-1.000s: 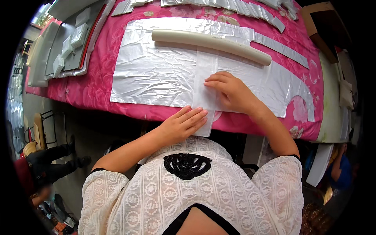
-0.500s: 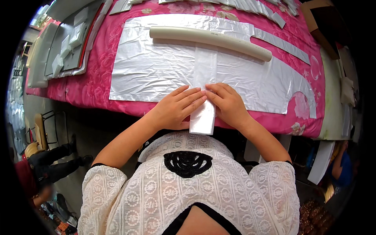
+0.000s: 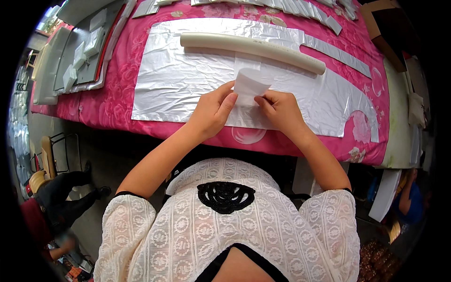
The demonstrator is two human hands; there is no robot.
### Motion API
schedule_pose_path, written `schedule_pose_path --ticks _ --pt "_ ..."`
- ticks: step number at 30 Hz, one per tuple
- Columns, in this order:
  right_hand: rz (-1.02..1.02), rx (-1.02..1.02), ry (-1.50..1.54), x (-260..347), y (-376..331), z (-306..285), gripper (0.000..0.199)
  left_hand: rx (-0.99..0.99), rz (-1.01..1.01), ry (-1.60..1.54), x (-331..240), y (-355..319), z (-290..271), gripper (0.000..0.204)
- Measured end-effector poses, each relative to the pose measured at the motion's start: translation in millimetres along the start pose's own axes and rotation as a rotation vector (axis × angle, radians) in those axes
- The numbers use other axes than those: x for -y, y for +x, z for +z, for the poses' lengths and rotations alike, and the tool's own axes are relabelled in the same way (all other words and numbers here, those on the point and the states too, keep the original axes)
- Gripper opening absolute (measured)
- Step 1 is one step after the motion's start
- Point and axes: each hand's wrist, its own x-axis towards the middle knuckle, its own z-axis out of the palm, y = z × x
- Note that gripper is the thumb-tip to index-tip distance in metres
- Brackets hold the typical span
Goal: The person wraps small white rectangular objects in clear plastic film. They unroll a strip of film, place an object on it, fold the film over, and roll it into a tight cylinder. The wrapped items are placed on a pink tablecloth alongside other completed units.
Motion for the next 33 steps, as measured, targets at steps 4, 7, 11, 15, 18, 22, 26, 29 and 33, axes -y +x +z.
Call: schedule_pose_path --ticks 4,7,11,15,18,22,26,29,33 --pt "0.263 0.150 0.149 -8.9 26.7 -5.2 0.025 -0.176 0.238 0.201 13.8 2.9 5.3 0.049" --pt "0.315 0.229 0.198 -12.2 38.0 -9.0 0.025 -0.032 0.458 0.594 10.7 -2.6 13.8 0.065" --pt "0.373 0.199 0.259 -9.5 38.4 -7.4 0.024 0.060 0.322 0.858 20.0 -7.5 34.7 0.077" --pt "0.224 0.081 -0.078 -2.9 25.6 -2.9 0.028 0.050 0.328 0.912 24.5 -8.3 36.8 0.076" --pt "-0.220 -0.203 -0.499 -5.4 15.1 3.7 0.042 0.039 0.333 0.886 22.9 -6.3 33.5 0.072" --pt "-0.698 -0.119 -0.538 -25.9 26.9 -7.5 0.045 -0.003 0.372 0.801 17.7 4.0 23.2 0.062" --pt "-0.688 -0.008 -0.449 -29.6 35.9 -10.4 0.038 -0.051 0.402 0.690 13.6 13.2 16.9 0.050" --pt "-0.643 0.004 -0.366 -32.0 41.1 -10.7 0.035 -0.109 0.456 0.684 13.9 18.2 17.6 0.046" --pt "-0.589 -0.003 -0.307 -29.1 42.4 -10.1 0.033 -0.065 0.537 0.831 19.9 30.1 15.4 0.040"
